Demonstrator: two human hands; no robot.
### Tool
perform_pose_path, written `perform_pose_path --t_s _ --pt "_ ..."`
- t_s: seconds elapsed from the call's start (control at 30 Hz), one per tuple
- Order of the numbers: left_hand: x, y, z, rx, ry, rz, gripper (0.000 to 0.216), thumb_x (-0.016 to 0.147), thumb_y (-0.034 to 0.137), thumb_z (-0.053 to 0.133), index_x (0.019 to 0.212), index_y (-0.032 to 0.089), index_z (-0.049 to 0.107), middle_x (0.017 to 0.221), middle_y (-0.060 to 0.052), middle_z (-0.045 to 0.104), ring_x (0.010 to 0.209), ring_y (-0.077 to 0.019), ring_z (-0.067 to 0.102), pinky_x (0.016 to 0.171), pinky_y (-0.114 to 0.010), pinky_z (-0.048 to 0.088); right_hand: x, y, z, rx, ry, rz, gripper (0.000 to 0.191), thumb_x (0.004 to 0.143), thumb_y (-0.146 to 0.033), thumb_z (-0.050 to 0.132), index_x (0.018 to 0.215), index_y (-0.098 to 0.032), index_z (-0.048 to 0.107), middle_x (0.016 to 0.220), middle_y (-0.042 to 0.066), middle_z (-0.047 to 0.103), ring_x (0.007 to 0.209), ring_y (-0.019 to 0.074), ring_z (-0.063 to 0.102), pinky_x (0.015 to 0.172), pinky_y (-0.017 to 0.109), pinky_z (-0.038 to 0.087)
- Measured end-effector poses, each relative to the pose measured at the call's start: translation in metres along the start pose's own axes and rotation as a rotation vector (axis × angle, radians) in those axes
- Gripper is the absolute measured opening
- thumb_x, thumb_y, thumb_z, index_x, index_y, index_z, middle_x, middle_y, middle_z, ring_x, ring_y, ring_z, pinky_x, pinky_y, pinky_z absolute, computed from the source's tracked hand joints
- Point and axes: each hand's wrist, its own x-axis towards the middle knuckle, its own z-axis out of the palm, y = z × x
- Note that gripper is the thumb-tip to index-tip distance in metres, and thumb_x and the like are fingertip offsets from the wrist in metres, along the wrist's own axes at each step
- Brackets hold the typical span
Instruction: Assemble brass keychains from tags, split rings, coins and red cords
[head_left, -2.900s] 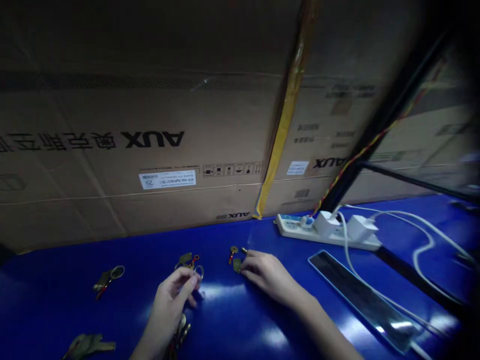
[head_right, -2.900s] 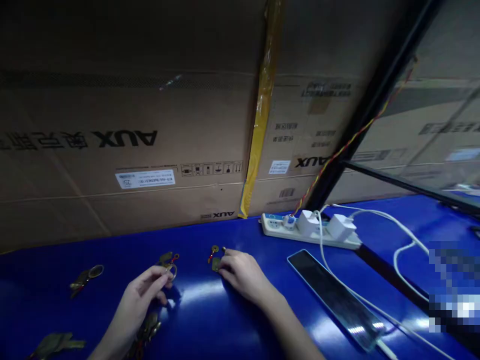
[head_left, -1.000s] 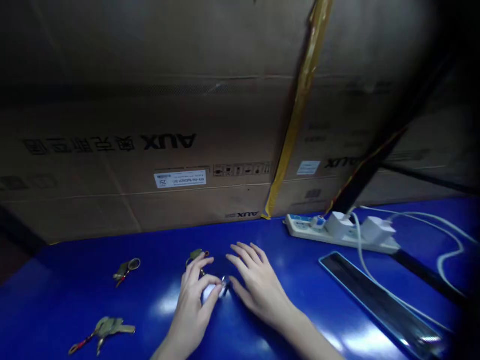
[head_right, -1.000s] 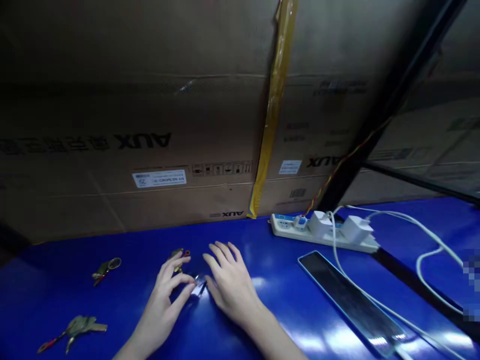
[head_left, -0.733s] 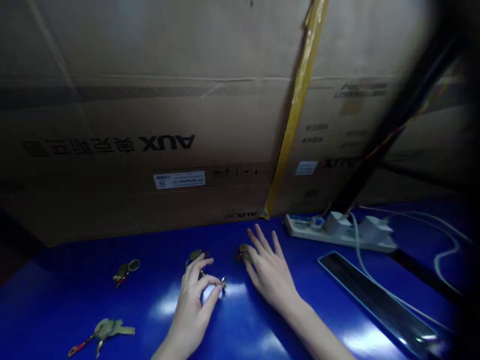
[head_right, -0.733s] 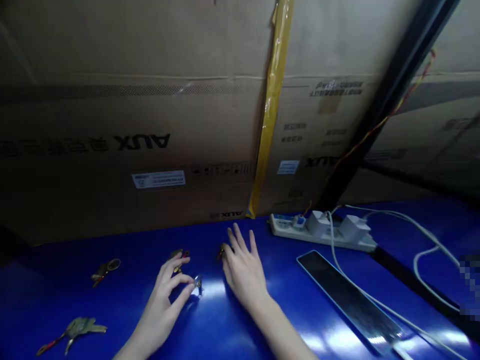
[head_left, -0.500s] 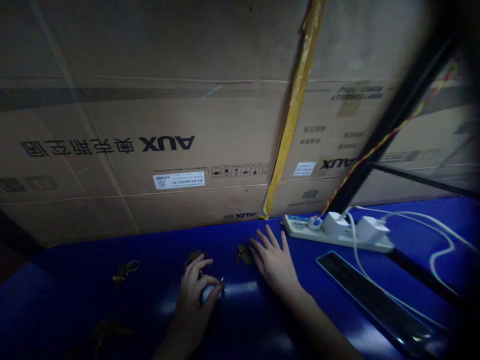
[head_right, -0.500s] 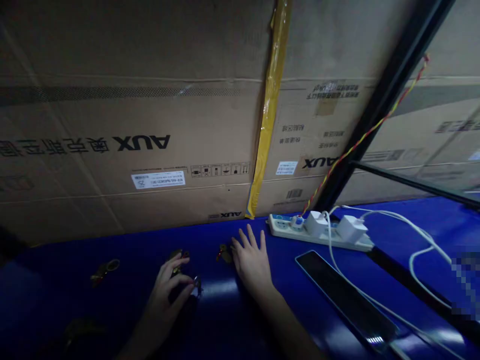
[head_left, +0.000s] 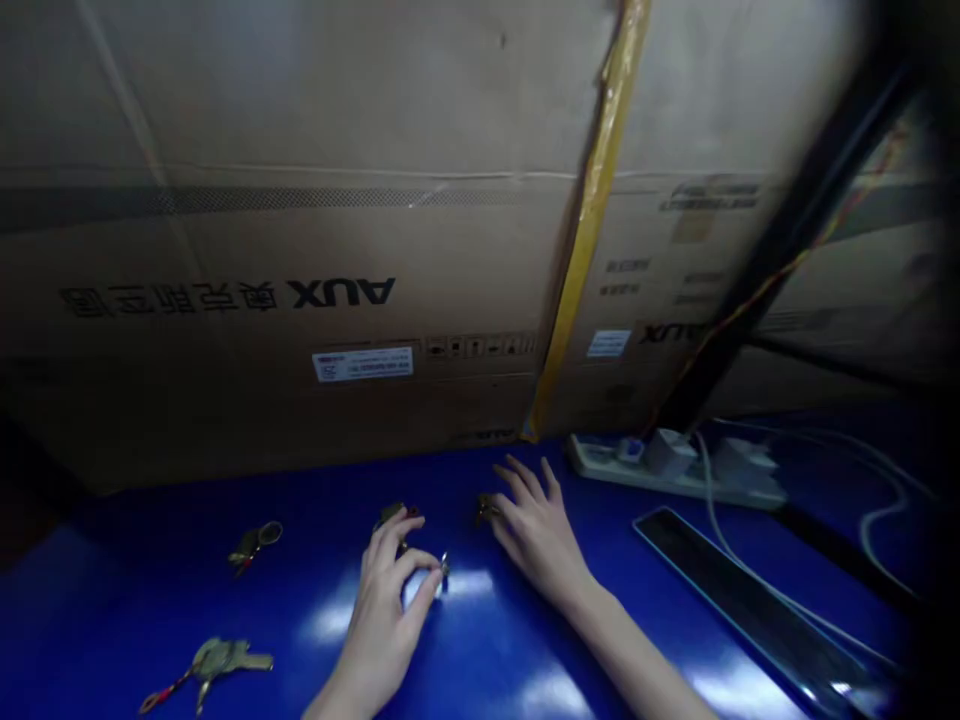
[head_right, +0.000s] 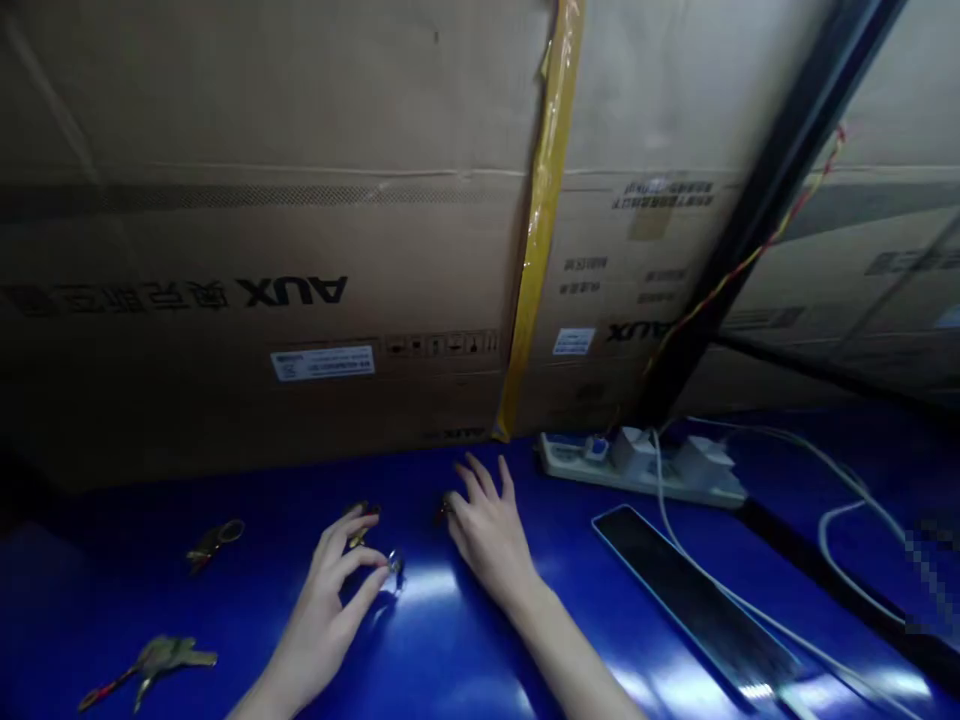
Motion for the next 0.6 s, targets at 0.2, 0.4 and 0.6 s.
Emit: perform_pose_path --t_s 0.2,0.4,0.6 --pt "-0.001 -0.002 0.001 0.030 0.008 0.002 0.014 0.088 0.025 0.054 0.086 0.025 0.068 0.129 -0.008 0.054 0.132 -0.0302 0.036 0.104 -0.057 0.034 0.000 -0.012 -0.012 0.247 0.055 -0.089 0.015 0.085 -0.022 0.058 0.094 -0.026 0.069 0.136 0.009 0.051 0.134 0.0303 0.034 0.108 0.061 0.022" --pt "-0.002 -0.005 0.008 0.051 0.043 0.009 0.013 0.087 0.024 0.056 0.087 0.025 0.069 0.129 -0.007 0.053 0.131 -0.0309 0.037 0.103 -0.058 0.035 -0.002 -0.028 -0.020 0.542 0.001 -0.087 0.014 0.085 -0.028 0.062 0.096 -0.029 0.072 0.144 0.007 0.041 0.137 0.0318 0.029 0.107 0.059 0.028" --pt "-0.004 -0.002 0.010 0.028 0.038 0.020 0.014 0.088 0.022 0.055 0.091 0.025 0.068 0.132 -0.007 0.051 0.132 -0.0301 0.036 0.104 -0.059 0.033 -0.005 -0.039 -0.018 0.711 -0.084 -0.051 0.014 0.085 -0.032 0.064 0.096 -0.029 0.072 0.146 0.005 0.038 0.139 0.0314 0.026 0.108 0.055 0.030"
